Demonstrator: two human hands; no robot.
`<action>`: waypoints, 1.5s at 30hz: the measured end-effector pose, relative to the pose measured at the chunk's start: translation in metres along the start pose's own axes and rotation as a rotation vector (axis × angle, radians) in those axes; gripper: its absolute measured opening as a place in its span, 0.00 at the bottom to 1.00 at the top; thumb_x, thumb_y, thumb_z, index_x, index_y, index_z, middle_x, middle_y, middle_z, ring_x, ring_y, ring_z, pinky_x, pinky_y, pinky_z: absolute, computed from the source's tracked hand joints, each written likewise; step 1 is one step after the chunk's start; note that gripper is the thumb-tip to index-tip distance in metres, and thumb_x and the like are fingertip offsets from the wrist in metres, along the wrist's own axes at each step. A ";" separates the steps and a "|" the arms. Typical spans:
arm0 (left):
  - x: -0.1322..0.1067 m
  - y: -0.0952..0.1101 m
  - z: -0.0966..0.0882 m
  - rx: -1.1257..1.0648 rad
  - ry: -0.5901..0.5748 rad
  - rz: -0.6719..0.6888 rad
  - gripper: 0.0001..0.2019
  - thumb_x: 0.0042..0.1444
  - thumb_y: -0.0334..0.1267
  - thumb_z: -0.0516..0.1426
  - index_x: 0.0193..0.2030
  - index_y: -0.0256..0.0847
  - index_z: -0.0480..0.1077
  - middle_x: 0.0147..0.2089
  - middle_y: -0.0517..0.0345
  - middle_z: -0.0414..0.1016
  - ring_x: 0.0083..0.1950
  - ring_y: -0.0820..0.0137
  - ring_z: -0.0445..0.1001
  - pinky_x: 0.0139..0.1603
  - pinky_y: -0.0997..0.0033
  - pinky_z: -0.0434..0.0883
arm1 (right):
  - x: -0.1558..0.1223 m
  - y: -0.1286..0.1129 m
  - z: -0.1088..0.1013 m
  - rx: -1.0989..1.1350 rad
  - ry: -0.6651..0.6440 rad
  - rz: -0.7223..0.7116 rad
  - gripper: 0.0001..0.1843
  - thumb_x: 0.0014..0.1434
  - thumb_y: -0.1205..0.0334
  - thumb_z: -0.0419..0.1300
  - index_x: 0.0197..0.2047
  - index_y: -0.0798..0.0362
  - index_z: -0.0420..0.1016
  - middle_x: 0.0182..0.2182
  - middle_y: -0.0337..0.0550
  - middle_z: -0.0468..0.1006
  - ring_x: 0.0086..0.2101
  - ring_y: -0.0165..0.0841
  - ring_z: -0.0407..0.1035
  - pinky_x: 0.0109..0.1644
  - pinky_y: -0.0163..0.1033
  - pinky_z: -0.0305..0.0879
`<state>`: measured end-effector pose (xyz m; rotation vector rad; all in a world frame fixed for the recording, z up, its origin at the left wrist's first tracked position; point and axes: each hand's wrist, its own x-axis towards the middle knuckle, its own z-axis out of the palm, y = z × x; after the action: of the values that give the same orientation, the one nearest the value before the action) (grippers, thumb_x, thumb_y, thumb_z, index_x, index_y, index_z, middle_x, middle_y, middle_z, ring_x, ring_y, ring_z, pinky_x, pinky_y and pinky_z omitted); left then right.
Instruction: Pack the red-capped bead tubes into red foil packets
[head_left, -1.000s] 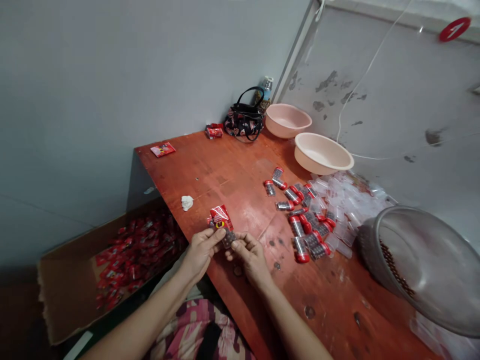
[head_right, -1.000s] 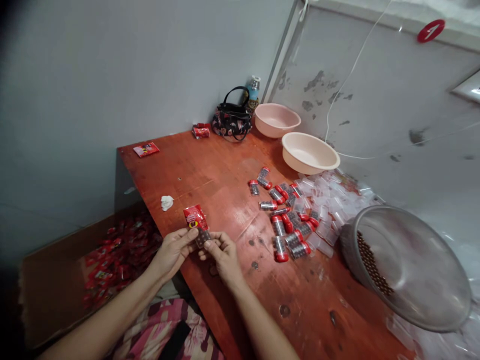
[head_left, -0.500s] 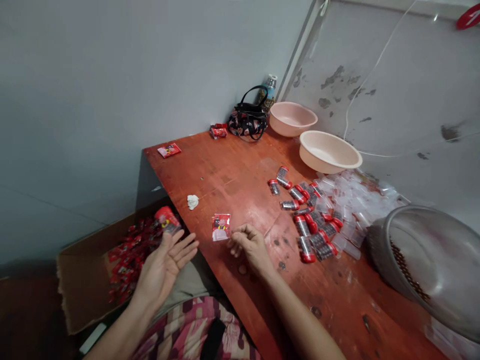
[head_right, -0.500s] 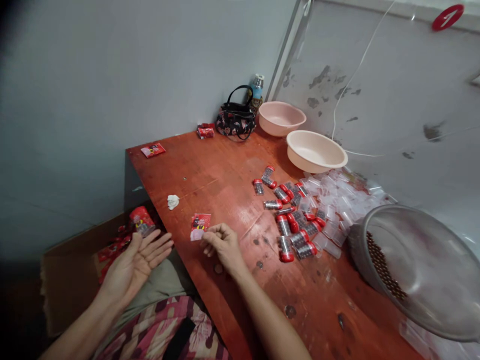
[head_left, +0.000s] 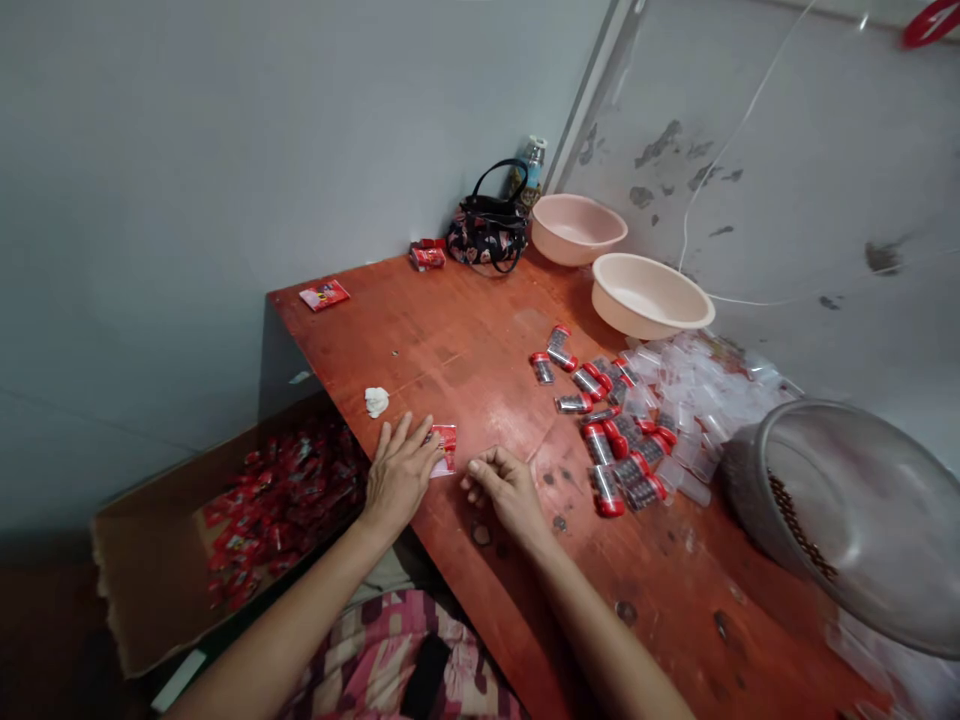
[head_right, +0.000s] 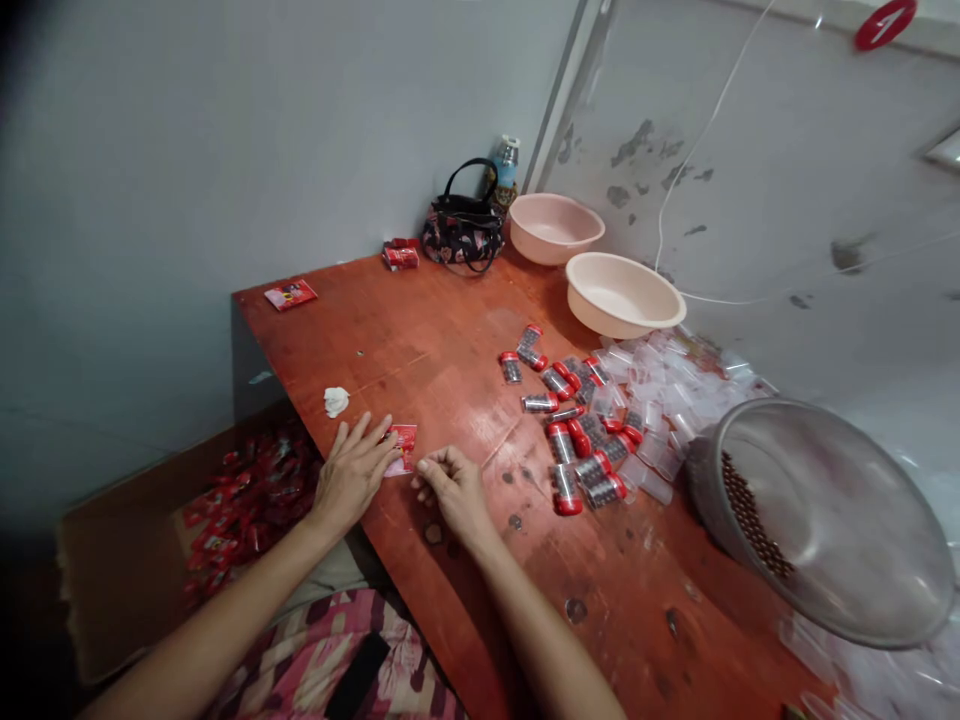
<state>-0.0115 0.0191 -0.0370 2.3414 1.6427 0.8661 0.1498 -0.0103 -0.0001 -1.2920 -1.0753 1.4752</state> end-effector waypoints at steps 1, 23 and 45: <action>-0.001 0.000 0.001 -0.003 0.014 0.006 0.13 0.55 0.38 0.51 0.44 0.42 0.72 0.55 0.51 0.67 0.61 0.54 0.55 0.59 0.45 0.48 | 0.002 0.000 0.000 -0.035 0.014 -0.026 0.10 0.53 0.56 0.56 0.28 0.54 0.66 0.21 0.37 0.72 0.19 0.25 0.64 0.22 0.30 0.59; 0.001 0.000 0.004 -0.146 0.055 -0.005 0.13 0.55 0.37 0.50 0.42 0.42 0.73 0.49 0.50 0.72 0.57 0.57 0.62 0.59 0.48 0.53 | 0.030 0.008 0.008 -0.198 0.115 -0.167 0.09 0.52 0.58 0.56 0.36 0.53 0.69 0.30 0.39 0.73 0.29 0.30 0.67 0.31 0.33 0.63; -0.003 0.000 0.002 -0.208 0.113 0.024 0.16 0.56 0.36 0.48 0.50 0.41 0.67 0.55 0.49 0.66 0.60 0.60 0.58 0.58 0.50 0.55 | 0.029 0.008 0.015 -0.158 0.126 -0.220 0.11 0.51 0.57 0.58 0.38 0.53 0.69 0.31 0.40 0.74 0.31 0.31 0.68 0.33 0.34 0.63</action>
<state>-0.0114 0.0167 -0.0404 2.2109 1.4857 1.1342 0.1319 0.0148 -0.0130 -1.3109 -1.2268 1.1499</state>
